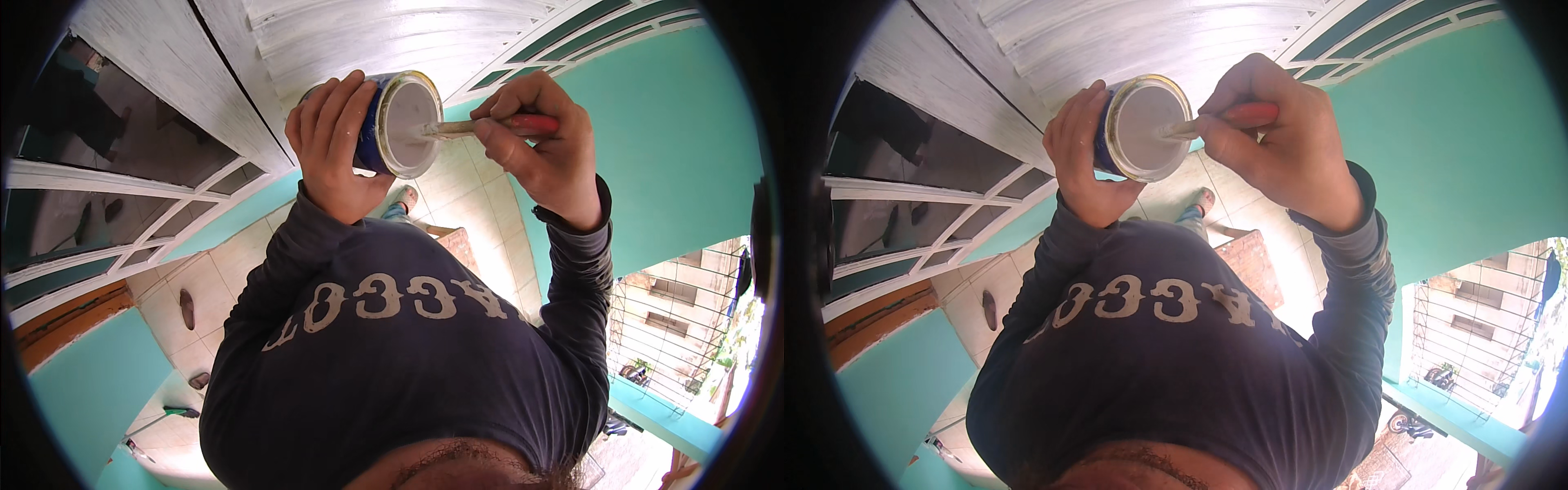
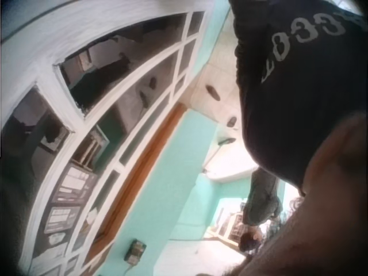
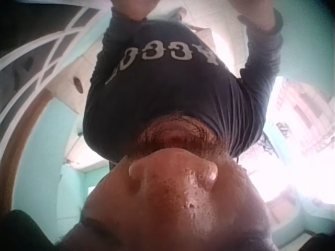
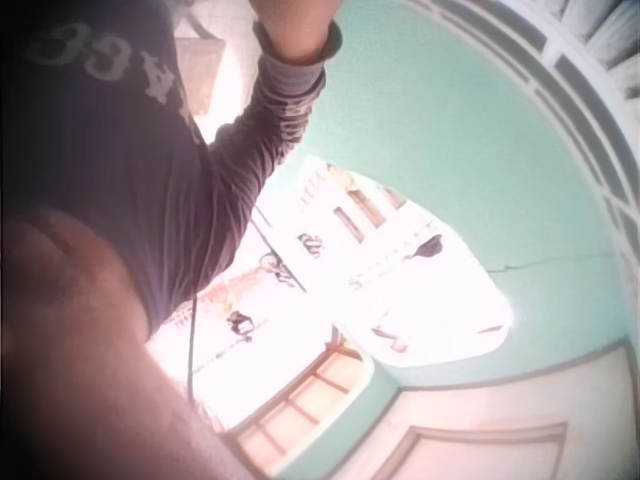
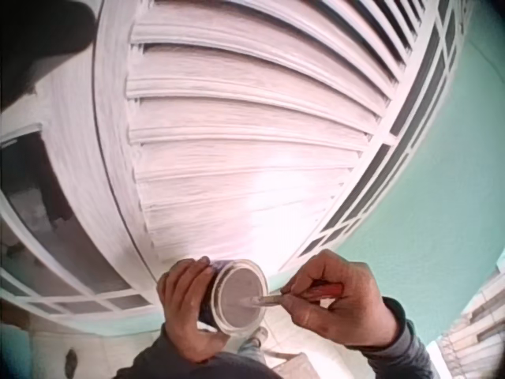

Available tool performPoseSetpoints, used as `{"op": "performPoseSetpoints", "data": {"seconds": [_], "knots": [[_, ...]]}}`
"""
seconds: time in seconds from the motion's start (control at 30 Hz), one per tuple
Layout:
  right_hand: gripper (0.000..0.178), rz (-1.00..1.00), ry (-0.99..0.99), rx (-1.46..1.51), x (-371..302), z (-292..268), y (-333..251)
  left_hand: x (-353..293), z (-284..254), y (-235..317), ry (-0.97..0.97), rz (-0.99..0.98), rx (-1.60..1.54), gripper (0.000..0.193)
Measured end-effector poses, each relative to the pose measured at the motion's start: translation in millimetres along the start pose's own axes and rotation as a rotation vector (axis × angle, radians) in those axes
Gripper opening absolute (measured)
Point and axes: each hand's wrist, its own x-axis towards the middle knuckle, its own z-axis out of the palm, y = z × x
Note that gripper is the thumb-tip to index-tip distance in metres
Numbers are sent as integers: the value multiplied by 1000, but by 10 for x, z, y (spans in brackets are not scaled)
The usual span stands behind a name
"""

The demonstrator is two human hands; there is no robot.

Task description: The person paints the white slats of a window shutter using a paintbrush and a paint can. They repeatedly dip the brush into the can and apply white paint to the slats in a systematic manner.

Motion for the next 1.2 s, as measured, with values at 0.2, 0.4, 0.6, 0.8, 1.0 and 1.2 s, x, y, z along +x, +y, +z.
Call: {"op": "performPoseSetpoints", "data": {"seconds": [0.2, 0.4, 0.6, 0.8, 1.0, 1.2], "knots": [[15, 214, 151, 123, -87, -136, -4, -34, -11, -21, -37, -29, -20, 94], [16, -85, 158, 115, -67, -176, -63, 33, -3, -69, -18, -32, -16, 95], [18, -191, -232, -53, 83, -135, -60, 58, -15, -50, -54, -37, -58, 93], [16, -228, -326, -84, 165, -240, -65, 13, -41, -84, -48, -22, -34, 93], [16, -172, -89, 29, 94, -202, -267, 37, -50, -90, -22, -14, -43, 95], [16, -179, -38, 155, -125, 68, -20, 4, -49, -67, 48, -57, -65, 98]]}}
